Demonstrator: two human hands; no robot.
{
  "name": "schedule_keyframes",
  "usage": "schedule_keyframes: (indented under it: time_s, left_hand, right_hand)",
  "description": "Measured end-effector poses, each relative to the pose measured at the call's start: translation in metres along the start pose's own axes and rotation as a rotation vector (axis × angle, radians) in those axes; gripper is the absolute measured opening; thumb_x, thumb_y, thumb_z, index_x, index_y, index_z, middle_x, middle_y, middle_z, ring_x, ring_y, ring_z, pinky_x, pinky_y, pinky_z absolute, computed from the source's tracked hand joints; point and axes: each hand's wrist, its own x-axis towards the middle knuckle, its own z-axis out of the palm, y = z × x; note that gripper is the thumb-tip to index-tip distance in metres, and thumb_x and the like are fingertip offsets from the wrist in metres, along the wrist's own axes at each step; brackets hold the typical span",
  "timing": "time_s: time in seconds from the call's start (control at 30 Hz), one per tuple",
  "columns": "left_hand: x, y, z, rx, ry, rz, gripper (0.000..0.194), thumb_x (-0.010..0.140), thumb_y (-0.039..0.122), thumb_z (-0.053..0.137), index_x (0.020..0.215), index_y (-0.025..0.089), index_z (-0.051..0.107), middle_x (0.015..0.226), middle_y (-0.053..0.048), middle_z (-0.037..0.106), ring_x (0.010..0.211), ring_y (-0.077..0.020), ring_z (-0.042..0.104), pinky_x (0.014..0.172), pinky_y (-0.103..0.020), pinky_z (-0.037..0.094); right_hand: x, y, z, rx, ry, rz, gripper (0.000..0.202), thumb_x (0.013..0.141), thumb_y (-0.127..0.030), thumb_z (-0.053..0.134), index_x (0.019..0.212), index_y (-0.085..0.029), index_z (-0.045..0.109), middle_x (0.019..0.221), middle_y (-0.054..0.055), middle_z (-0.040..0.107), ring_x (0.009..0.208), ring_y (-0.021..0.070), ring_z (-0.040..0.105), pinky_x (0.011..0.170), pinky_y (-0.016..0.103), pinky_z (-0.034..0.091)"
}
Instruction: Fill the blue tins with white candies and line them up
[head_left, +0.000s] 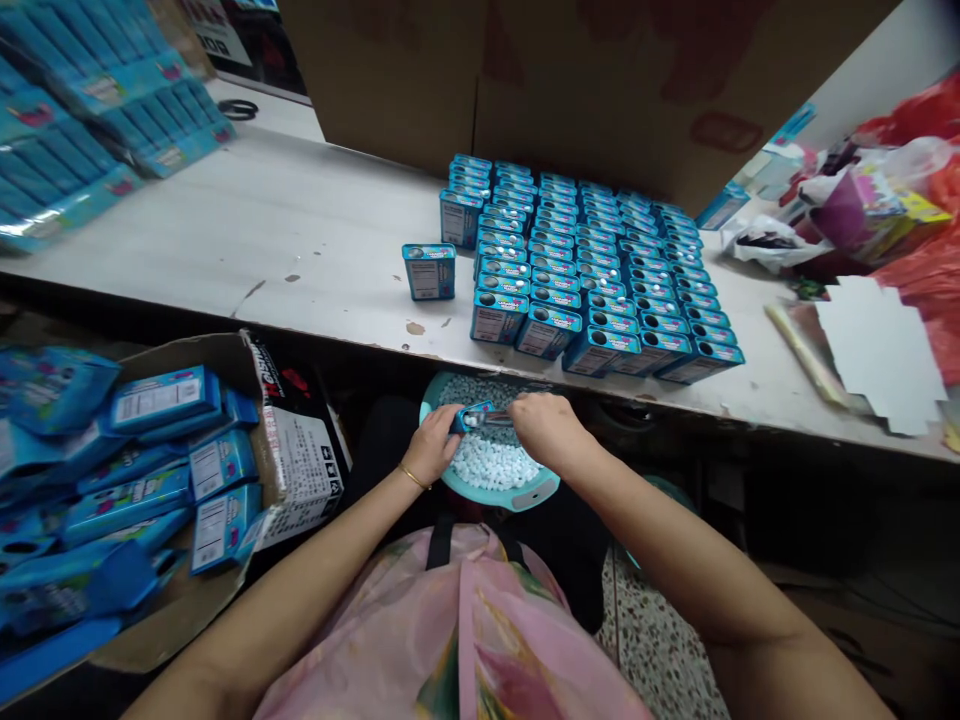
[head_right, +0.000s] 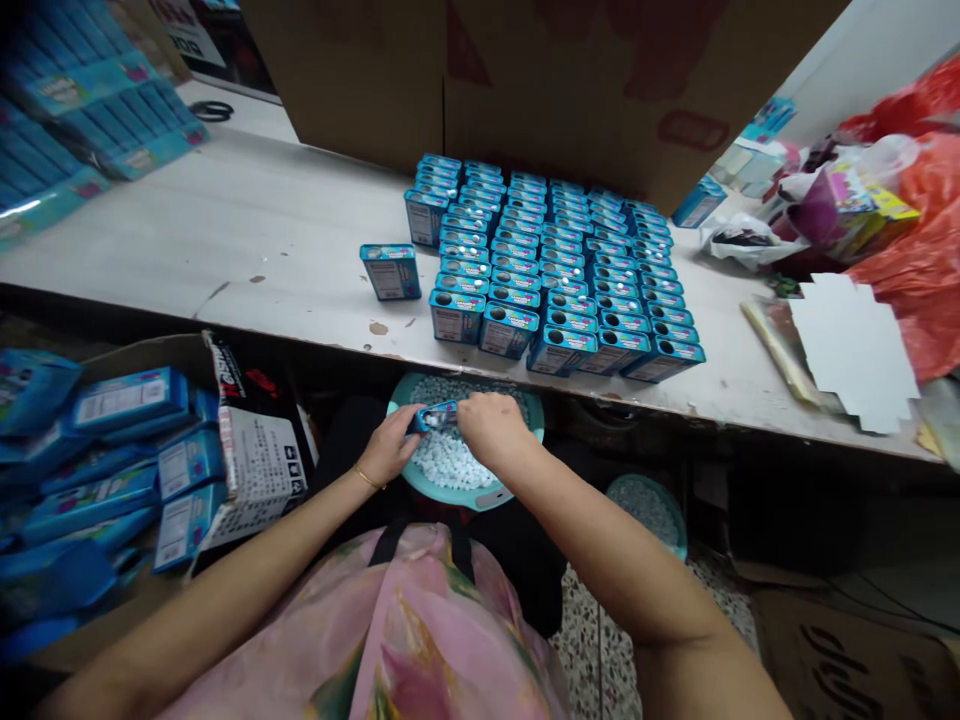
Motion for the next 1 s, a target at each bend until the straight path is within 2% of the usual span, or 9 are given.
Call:
schedule_keyframes:
  time_s: [0.13,0.27,0.37,0.5,0.57,0.63,0.8,0.9,1.0]
  left_hand:
    - [-0.001,-0.004,-0.007,-0.034,0.053,-0.055,0.038,0.075,0.018,0.045,0.113,0.017,0.043,0.109,-0.008,0.053,0.103,-0.0203,0.048,0.091,-0.036,0.038]
    - [-0.007,-0.008,-0.026,-0.094,0.123,-0.15,0.036,0.076,0.026,0.047,0.112,0.018,0.044,0.106,-0.007,0.055,0.099,-0.0196,0.052,0.088,-0.034,0.04]
    - [-0.01,-0.011,-0.037,-0.114,0.175,-0.213,0.036,0.076,0.03,0.049,0.11,0.018,0.046,0.103,-0.006,0.057,0.095,-0.0187,0.054,0.086,-0.032,0.041]
    - [-0.011,-0.014,-0.044,-0.128,0.222,-0.257,0.039,0.075,0.035,0.05,0.109,0.018,0.046,0.102,-0.005,0.057,0.093,-0.0181,0.055,0.085,-0.032,0.042]
    - [-0.012,-0.015,-0.046,-0.131,0.229,-0.273,0.039,0.074,0.036,0.051,0.109,0.017,0.046,0.1,-0.005,0.057,0.092,-0.0183,0.055,0.084,-0.033,0.042]
    - [-0.013,-0.016,-0.048,-0.137,0.23,-0.284,0.04,0.074,0.037,0.051,0.108,0.017,0.046,0.099,-0.005,0.057,0.091,-0.0184,0.055,0.084,-0.034,0.043]
    - [-0.013,-0.016,-0.049,-0.145,0.246,-0.288,0.04,0.075,0.037,0.051,0.109,0.017,0.045,0.1,-0.006,0.056,0.092,-0.0185,0.054,0.085,-0.034,0.042]
    - [-0.009,-0.014,-0.043,-0.138,0.214,-0.259,0.04,0.075,0.035,0.051,0.11,0.018,0.045,0.102,-0.006,0.056,0.093,-0.0185,0.054,0.085,-0.034,0.042]
    - [-0.005,-0.01,-0.033,-0.092,0.164,-0.215,0.038,0.075,0.03,0.05,0.11,0.018,0.045,0.102,-0.006,0.056,0.094,-0.0193,0.054,0.086,-0.035,0.042]
  right_hand:
    - [-0.004,0.027,0.019,0.011,0.1,0.008,0.03,0.079,-0.011,0.037,0.095,-0.021,0.059,0.096,0.01,0.06,0.088,0.0202,0.057,0.073,0.029,0.041]
    - [0.01,0.054,0.081,0.075,-0.031,0.198,0.033,0.078,-0.008,0.035,0.096,-0.018,0.06,0.095,0.012,0.061,0.087,0.0204,0.058,0.071,0.03,0.042]
    - [0.034,0.034,0.126,0.156,-0.098,0.236,0.034,0.08,-0.008,0.032,0.097,-0.014,0.062,0.096,0.014,0.062,0.089,0.02,0.058,0.073,0.028,0.042]
    - [0.072,-0.016,0.154,0.236,-0.061,0.169,0.042,0.08,-0.01,0.031,0.111,-0.024,0.056,0.104,0.005,0.062,0.096,0.0185,0.056,0.078,0.026,0.042]
    - [0.084,-0.028,0.16,0.327,-0.028,0.164,0.044,0.08,-0.012,0.032,0.114,-0.028,0.055,0.107,0.003,0.061,0.098,0.0195,0.055,0.08,0.027,0.042]
    - [0.089,-0.024,0.164,0.493,0.024,0.156,0.041,0.08,-0.014,0.034,0.111,-0.026,0.058,0.106,0.002,0.062,0.098,0.0194,0.055,0.08,0.026,0.042]
    - [0.072,0.017,0.165,0.726,0.1,0.134,0.037,0.079,-0.015,0.036,0.107,-0.018,0.06,0.092,0.001,0.066,0.082,0.0135,0.058,0.073,0.021,0.043]
    - [0.051,0.039,0.146,0.746,0.125,0.12,0.038,0.078,-0.016,0.036,0.108,-0.018,0.059,0.083,0.001,0.066,0.072,0.0122,0.058,0.068,0.021,0.043]
    - [0.028,0.051,0.113,0.745,0.178,0.048,0.036,0.077,-0.017,0.039,0.105,-0.021,0.061,0.082,0.001,0.066,0.073,0.0131,0.057,0.068,0.022,0.041]
